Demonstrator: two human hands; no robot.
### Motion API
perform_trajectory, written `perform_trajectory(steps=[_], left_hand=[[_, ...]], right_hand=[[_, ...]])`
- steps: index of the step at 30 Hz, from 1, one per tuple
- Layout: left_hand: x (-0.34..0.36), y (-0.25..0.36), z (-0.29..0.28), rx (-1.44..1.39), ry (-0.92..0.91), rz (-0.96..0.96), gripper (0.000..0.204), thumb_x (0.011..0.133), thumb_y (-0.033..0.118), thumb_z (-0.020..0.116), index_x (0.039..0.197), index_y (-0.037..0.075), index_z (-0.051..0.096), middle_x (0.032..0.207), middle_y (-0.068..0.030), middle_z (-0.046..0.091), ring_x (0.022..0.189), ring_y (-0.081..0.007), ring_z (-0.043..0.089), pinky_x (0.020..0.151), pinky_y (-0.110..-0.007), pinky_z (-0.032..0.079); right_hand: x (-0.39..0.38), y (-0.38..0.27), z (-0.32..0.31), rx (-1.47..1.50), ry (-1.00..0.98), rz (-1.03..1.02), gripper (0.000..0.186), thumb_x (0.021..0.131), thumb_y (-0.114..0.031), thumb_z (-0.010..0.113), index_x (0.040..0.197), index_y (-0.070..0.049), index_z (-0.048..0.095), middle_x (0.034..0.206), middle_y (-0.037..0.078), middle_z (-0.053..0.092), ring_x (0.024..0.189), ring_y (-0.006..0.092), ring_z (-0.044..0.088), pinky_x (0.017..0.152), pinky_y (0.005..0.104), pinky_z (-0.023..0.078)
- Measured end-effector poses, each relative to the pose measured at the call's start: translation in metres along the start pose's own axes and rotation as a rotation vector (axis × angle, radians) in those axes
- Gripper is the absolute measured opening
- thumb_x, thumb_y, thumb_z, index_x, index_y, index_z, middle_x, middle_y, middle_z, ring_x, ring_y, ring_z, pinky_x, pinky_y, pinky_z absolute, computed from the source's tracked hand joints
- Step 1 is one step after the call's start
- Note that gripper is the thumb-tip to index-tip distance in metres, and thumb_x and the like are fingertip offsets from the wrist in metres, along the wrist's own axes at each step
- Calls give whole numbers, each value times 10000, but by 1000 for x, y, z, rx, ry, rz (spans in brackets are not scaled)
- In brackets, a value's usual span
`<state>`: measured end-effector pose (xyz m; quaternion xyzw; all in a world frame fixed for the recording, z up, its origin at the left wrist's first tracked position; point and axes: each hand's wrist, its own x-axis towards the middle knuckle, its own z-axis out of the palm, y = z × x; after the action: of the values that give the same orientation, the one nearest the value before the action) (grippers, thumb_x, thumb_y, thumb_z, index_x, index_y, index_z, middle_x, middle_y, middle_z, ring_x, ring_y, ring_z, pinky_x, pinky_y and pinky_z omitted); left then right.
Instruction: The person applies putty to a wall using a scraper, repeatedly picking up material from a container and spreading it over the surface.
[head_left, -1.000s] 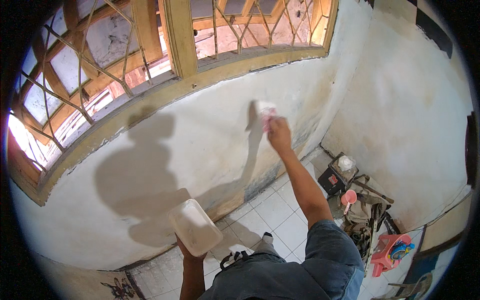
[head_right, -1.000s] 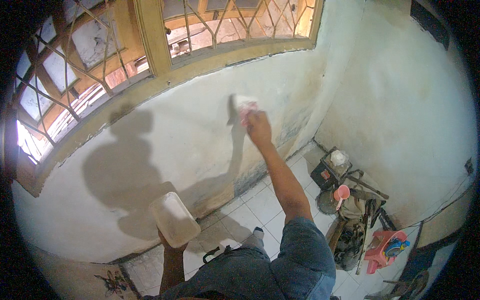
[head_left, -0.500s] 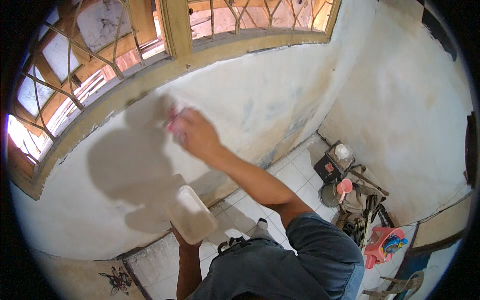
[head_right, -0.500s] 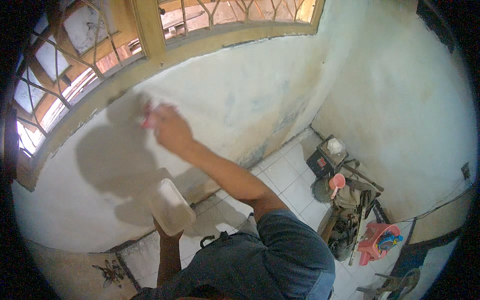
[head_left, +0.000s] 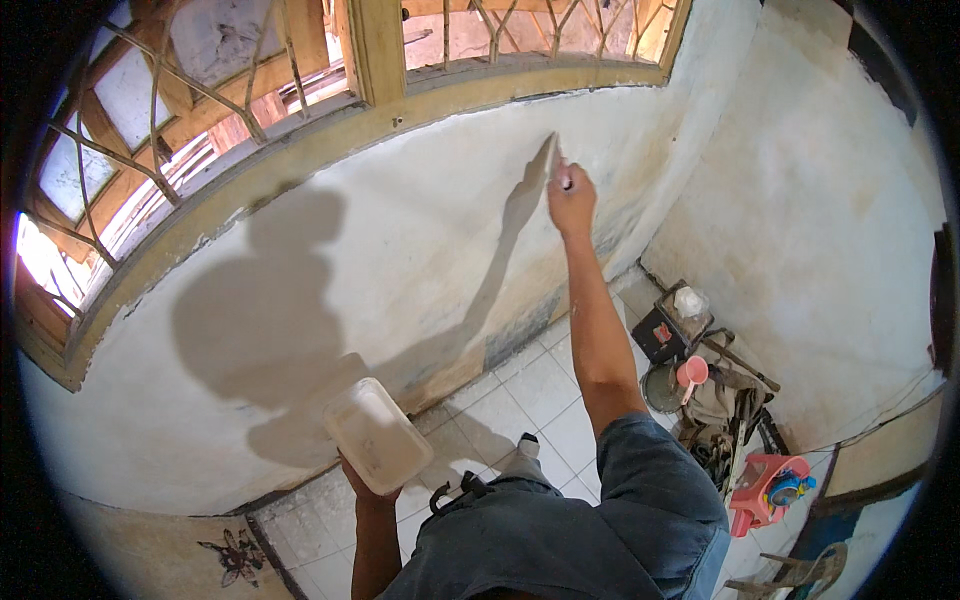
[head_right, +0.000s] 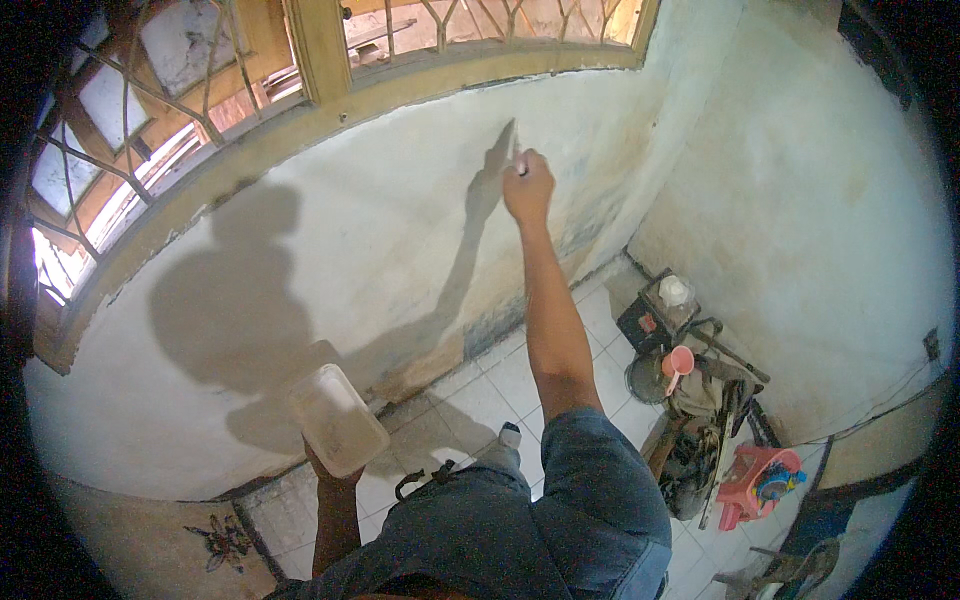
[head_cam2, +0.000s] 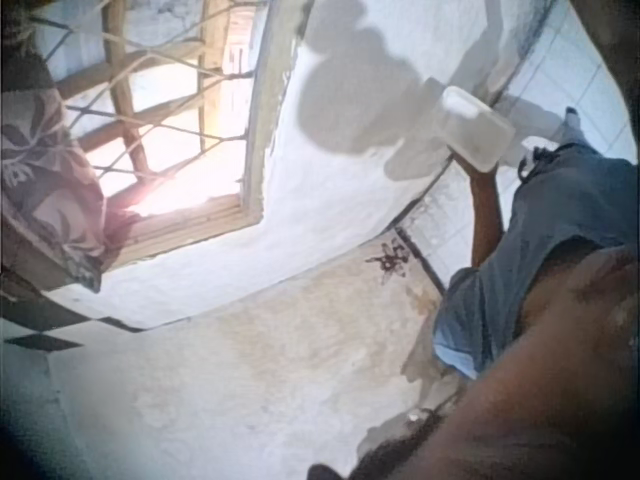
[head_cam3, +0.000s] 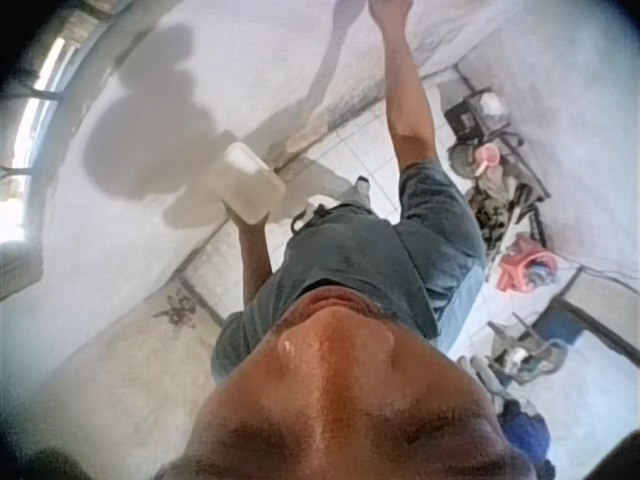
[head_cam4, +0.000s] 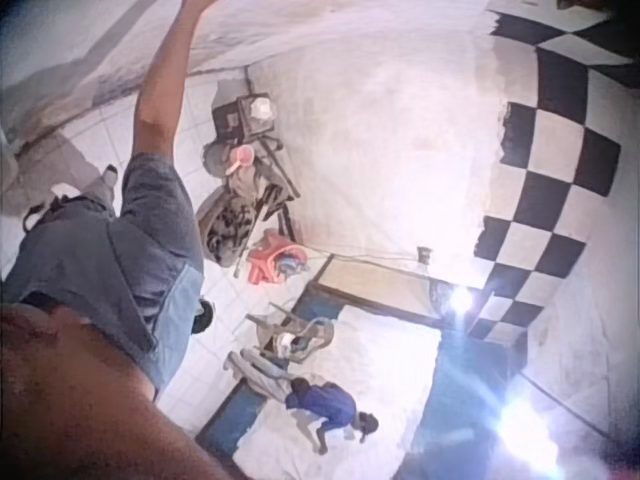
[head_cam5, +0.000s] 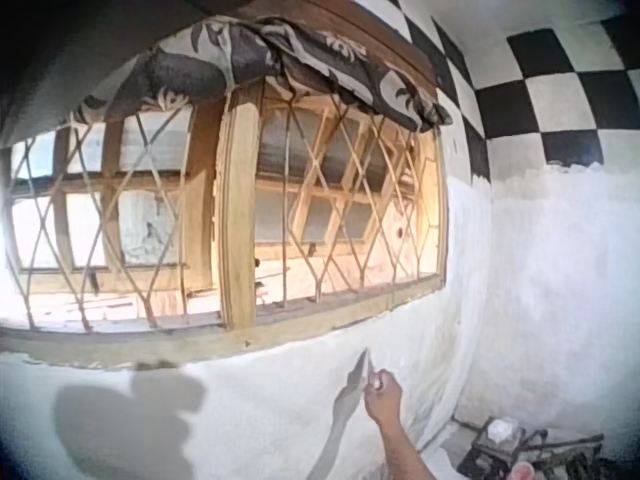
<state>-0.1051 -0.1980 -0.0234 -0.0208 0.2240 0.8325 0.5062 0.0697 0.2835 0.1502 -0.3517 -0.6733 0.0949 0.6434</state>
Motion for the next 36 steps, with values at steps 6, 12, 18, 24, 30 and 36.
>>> perform_trajectory(steps=[6,12,18,24,30,36], left_hand=[[5,-2,-15,264,21,134,612,897,586,514,1361,187,487,1278,-65,579,1141,-303,587,945,-533,498],[8,-3,3,50,4,-1,624,901,594,500,1377,191,470,1303,-70,562,1144,-314,583,949,-537,495],[-5,-5,31,6,16,-18,604,929,578,473,1384,181,457,1279,-62,571,1111,-294,600,915,-501,527],[-8,-7,13,148,21,40,612,937,590,441,1379,167,456,1265,-63,578,1110,-281,603,906,-496,533],[-7,-16,15,67,69,40,618,931,603,442,1369,168,464,1254,-64,583,1107,-272,604,901,-477,537],[6,-44,36,55,30,-9,647,906,616,492,1375,171,466,1284,-79,575,1152,-300,580,943,-504,512]], right_hand=[[-125,-151,55,444,-356,-153,150,767,-48,625,916,-60,626,899,156,599,873,356,597,747,404,501],[-138,-175,23,335,-368,-325,100,756,-40,658,842,-44,608,966,146,615,846,358,593,727,419,516],[-58,-60,25,-166,-112,-534,209,689,-62,676,881,-95,603,901,102,545,846,319,556,685,407,480],[-115,38,9,-180,-420,-745,94,799,-78,626,888,-93,599,997,103,600,906,326,591,760,416,496],[-34,60,-28,-255,-36,-50,135,809,-121,634,857,-12,571,796,185,594,762,371,588,693,398,484],[84,56,-22,-81,24,-96,149,797,-125,635,887,-7,614,812,199,613,759,386,606,677,426,483]])
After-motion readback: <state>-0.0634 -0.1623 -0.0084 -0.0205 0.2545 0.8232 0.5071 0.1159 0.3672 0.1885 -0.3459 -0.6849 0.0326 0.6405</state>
